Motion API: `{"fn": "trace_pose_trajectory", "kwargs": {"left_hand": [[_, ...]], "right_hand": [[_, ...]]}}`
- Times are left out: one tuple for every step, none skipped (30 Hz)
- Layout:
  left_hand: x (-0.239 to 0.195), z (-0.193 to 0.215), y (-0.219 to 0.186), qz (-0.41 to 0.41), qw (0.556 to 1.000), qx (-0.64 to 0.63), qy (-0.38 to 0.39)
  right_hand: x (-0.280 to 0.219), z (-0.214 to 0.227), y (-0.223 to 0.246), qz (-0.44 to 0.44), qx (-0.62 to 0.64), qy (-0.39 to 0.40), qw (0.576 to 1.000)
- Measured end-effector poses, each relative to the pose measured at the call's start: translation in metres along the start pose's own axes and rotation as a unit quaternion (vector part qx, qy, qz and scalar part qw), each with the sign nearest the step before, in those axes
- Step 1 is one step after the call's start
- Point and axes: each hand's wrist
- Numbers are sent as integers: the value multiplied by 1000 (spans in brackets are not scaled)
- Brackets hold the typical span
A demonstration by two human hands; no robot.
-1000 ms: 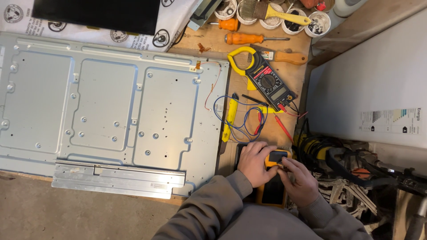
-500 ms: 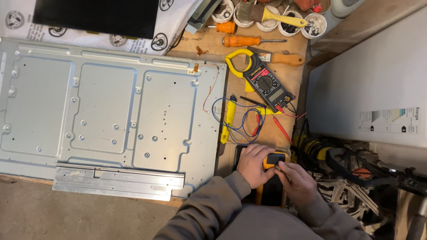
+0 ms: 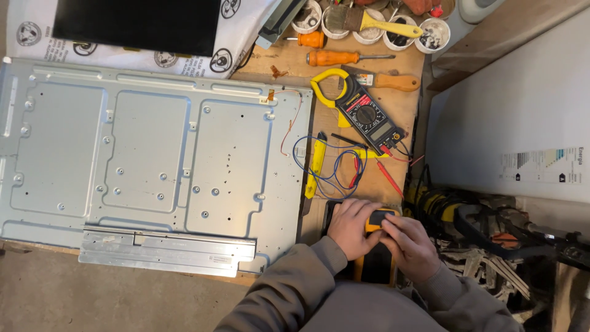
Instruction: The person disassembles a yellow and black handheld device on a workbench, removing a battery and inspecting the internal components. They then pick up a pair of gloves and a metal bar before returning to the device to manipulate wires and a small cylindrical component.
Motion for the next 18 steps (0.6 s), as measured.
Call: {"fn": "trace_pose_trajectory", "kwargs": {"left_hand": [[-1,0,0,-1,1000,1,0],[-1,1,0,-2,1000,6,11],[-3,1,0,-1,1000,11,22],[-5,-1,0,-2,1000,11,23],[-5,-3,0,-8,999,24,20],[-6,-4,0,-15,999,37,17],[-6,-6,1,-16,999,37,17],[-7,-7,2,-17,999,40,17],[-6,-9,4,-18,999,44,17],[-6,-9,4,-20,999,44,16],[-7,-9,5,-23,999,42,17],[-8,-9,5,-26,999,39,17],[-7,-9,6,-27,999,40,17],[-7,-9,6,-27,999,42,21],[-7,-9,6,-25,998,44,24],[-7,-10,7,-26,998,44,24],[-7,-11,7,-24,998,44,24],[-7,-11,8,-21,999,44,24]], "right_hand": [[-6,-5,-4,0,-1,-1,1000],[-12,-11,-8,-46,19,-11,999],[-20,-17,-11,-93,39,-20,995],[-20,-16,-9,-94,39,-20,995],[-19,-16,-8,-103,34,-21,994],[-18,-15,-6,-112,30,-21,993],[-16,-12,-4,-112,29,-22,993],[-14,-10,-2,-100,23,-27,994],[-11,-7,0,-88,17,-32,995],[-9,-4,1,-87,15,-34,995],[-8,-2,2,-60,17,-34,997],[-7,0,3,-33,19,-33,999],[-4,2,4,-33,18,-34,999],[-1,3,5,-18,23,-24,999],[2,4,7,-3,29,-14,999],[3,5,9,-3,28,-14,999],[5,5,9,8,28,-15,999],[7,6,10,18,28,-17,999]]}}
Point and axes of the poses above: each hand's wrist, its own x-axis towards the middle knuckle, its own z-axis out of the back of the hand, y = z × x, and after that the axes turned 12 degrees about y, right-handed
